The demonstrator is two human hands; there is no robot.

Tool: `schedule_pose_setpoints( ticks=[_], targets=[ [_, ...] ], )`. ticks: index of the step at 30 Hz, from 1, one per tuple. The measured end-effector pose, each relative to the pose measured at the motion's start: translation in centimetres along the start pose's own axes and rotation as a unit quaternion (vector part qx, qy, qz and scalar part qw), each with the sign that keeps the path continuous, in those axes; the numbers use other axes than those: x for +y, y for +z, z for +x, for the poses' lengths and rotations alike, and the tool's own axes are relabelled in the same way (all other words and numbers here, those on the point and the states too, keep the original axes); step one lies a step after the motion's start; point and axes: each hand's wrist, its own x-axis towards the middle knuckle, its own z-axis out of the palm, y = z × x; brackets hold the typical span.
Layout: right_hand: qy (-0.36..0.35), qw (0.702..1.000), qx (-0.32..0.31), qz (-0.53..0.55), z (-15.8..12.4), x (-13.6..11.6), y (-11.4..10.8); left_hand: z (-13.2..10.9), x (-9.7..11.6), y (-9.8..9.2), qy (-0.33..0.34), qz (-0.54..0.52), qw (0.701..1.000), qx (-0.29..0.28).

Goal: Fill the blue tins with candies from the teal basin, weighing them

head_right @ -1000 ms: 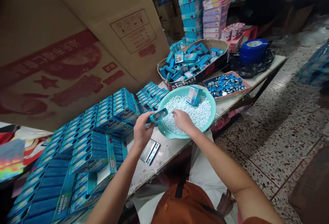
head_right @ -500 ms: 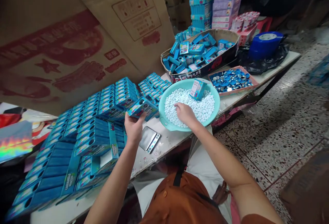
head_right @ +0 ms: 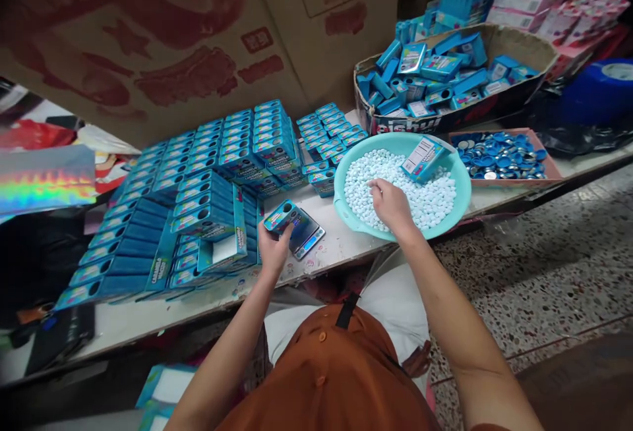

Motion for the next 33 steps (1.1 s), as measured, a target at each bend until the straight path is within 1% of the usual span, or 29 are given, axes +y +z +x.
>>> schedule_pose_setpoints(
  ticks=[3,6,15,25,30,33],
  targets=[
    [0.0,1.0,0.002,-0.009,0.0,0.2,0.1,0.0,-1.4,0.2,-0.021,-0.016,1.0,0.007],
    [0.004,1.0,0.002,-0.017,0.0,0.3,0.0,-0.2,-1.8,0.0,-0.028,-0.023,0.999,0.004],
    [0.007,1.0,0.006,-0.026,0.3,0.7,0.0,-1.2,-1.0,-1.6,0.003,0.02,1.0,-0.005],
    [0.01,1.0,0.007,-0.025,0.4,0.7,-0.1,-1.3,-0.7,-1.4,-0.004,0.023,1.0,-0.007],
    [0.014,0.999,0.001,-0.033,0.3,0.5,-0.1,-1.1,-0.1,-1.3,0.008,0.034,0.999,-0.007],
    [0.011,0.999,0.004,-0.042,0.3,0.4,-0.2,-1.1,0.3,-1.2,-0.002,0.032,0.999,-0.009]
  ],
)
